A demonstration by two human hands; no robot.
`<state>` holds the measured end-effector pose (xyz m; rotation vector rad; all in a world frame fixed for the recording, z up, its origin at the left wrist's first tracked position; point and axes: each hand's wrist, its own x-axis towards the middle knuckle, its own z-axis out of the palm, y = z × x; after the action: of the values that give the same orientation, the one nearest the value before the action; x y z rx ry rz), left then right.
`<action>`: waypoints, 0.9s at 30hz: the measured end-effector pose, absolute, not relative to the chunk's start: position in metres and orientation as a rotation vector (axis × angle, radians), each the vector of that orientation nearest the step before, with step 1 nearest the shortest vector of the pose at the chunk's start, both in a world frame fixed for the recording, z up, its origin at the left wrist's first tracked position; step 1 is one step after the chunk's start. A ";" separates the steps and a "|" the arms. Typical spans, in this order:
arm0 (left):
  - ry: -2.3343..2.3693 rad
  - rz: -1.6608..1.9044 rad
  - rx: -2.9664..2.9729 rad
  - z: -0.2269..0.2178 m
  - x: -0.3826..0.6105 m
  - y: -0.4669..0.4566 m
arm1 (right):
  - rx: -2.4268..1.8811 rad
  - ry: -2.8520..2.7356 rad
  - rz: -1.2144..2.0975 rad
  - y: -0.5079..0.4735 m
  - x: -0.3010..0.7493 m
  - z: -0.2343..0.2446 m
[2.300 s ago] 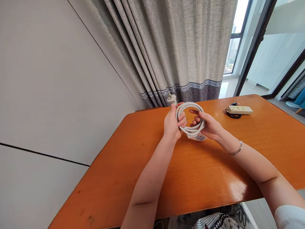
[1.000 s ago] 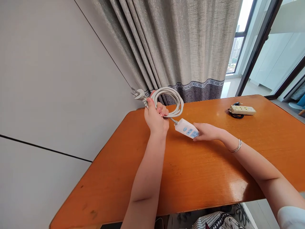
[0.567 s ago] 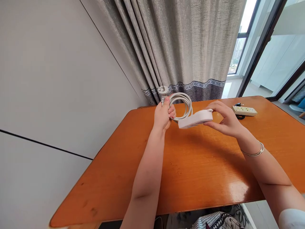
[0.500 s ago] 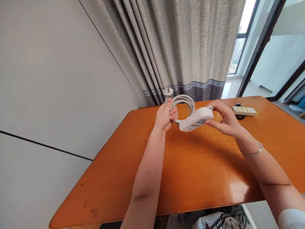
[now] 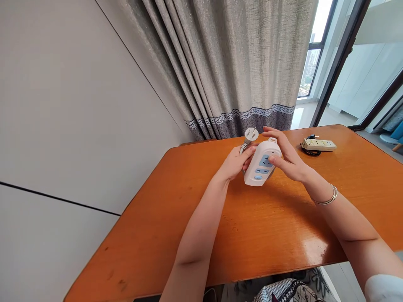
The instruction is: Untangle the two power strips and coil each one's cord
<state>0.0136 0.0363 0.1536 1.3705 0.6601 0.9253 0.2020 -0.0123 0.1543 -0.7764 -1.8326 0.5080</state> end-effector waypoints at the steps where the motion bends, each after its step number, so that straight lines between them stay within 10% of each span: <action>1: 0.670 0.907 1.390 0.155 0.013 0.035 | -0.769 -1.810 0.638 -0.012 0.202 0.153; 27: 0.649 0.882 1.013 0.159 0.008 0.048 | -0.598 -1.437 1.386 0.007 0.198 0.143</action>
<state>0.0083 0.0478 0.1587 1.0126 0.6490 0.8815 0.1978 0.0066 0.1434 -0.5977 -1.4373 1.3858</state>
